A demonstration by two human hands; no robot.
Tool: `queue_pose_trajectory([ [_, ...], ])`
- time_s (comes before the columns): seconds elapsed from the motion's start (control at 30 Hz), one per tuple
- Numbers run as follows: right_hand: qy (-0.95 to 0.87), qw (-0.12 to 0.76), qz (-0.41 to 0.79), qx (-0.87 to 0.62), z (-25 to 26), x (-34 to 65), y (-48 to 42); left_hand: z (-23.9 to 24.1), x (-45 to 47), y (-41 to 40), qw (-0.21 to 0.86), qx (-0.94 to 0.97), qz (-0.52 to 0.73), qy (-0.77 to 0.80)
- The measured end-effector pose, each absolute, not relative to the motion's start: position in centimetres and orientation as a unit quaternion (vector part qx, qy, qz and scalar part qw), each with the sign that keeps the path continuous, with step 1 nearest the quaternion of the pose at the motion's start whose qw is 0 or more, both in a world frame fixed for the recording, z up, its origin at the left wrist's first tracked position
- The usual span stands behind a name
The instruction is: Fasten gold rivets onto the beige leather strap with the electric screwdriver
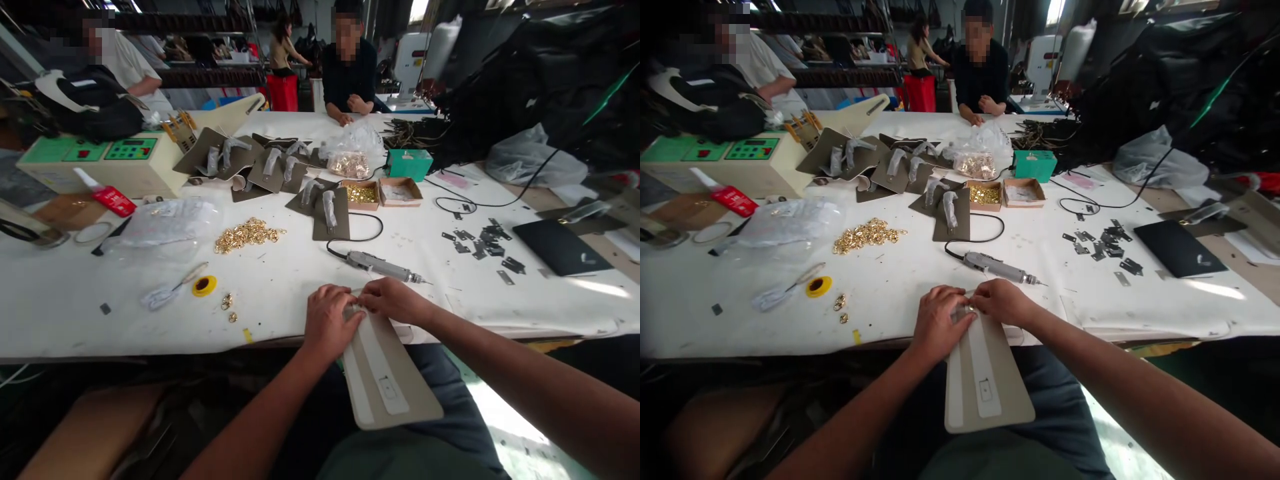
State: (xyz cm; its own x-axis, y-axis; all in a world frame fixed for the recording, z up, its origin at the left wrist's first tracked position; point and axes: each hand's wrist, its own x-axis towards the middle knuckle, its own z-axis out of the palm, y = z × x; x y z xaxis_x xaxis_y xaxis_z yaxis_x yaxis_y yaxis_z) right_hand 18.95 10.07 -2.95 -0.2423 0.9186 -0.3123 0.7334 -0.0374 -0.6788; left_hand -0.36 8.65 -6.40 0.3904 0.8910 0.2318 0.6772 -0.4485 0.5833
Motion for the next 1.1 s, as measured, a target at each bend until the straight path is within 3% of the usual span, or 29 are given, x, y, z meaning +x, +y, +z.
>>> queue_pose_trajectory([
  [0.07, -0.688, 0.153, 0.375, -0.602, -2.8, 19.7, 10.2, -6.4, -0.3, 8.7, 0.200, 0.808, 0.265, 0.486],
  [0.17, -0.708, 0.216, 0.209, -0.639, -3.2, 21.5, 10.8, -6.6, -0.3, 8.7, 0.198, 0.807, 0.267, 0.489],
  [0.23, -0.723, 0.189, 0.095, -0.657, -3.9, 23.0, 11.6, -6.6, -0.3, 8.7, 0.197, 0.806, 0.267, 0.490],
  [0.33, -0.746, 0.112, 0.054, -0.655, -5.1, 24.6, 12.6, -6.7, -0.3, 8.7, 0.195, 0.806, 0.265, 0.492],
  [0.4, -0.752, 0.107, 0.072, -0.647, -5.5, 25.1, 12.9, -6.6, -0.3, 8.7, 0.195, 0.806, 0.265, 0.492],
  [0.5, -0.723, 0.185, 0.161, -0.645, -4.6, 25.0, 12.4, -6.6, -0.2, 8.8, 0.197, 0.804, 0.265, 0.494],
  [0.7, -0.490, 0.507, 0.508, -0.495, -1.0, 20.8, 10.2, -6.7, -0.1, 8.9, 0.213, 0.799, 0.265, 0.495],
  [0.87, -0.396, 0.604, 0.516, -0.461, -1.5, 16.4, 9.8, -6.8, -0.1, 8.9, 0.213, 0.798, 0.262, 0.499],
  [1.1, -0.431, 0.616, 0.440, -0.491, -3.7, 15.2, 10.1, -6.9, -0.2, 8.8, 0.211, 0.797, 0.272, 0.496],
])
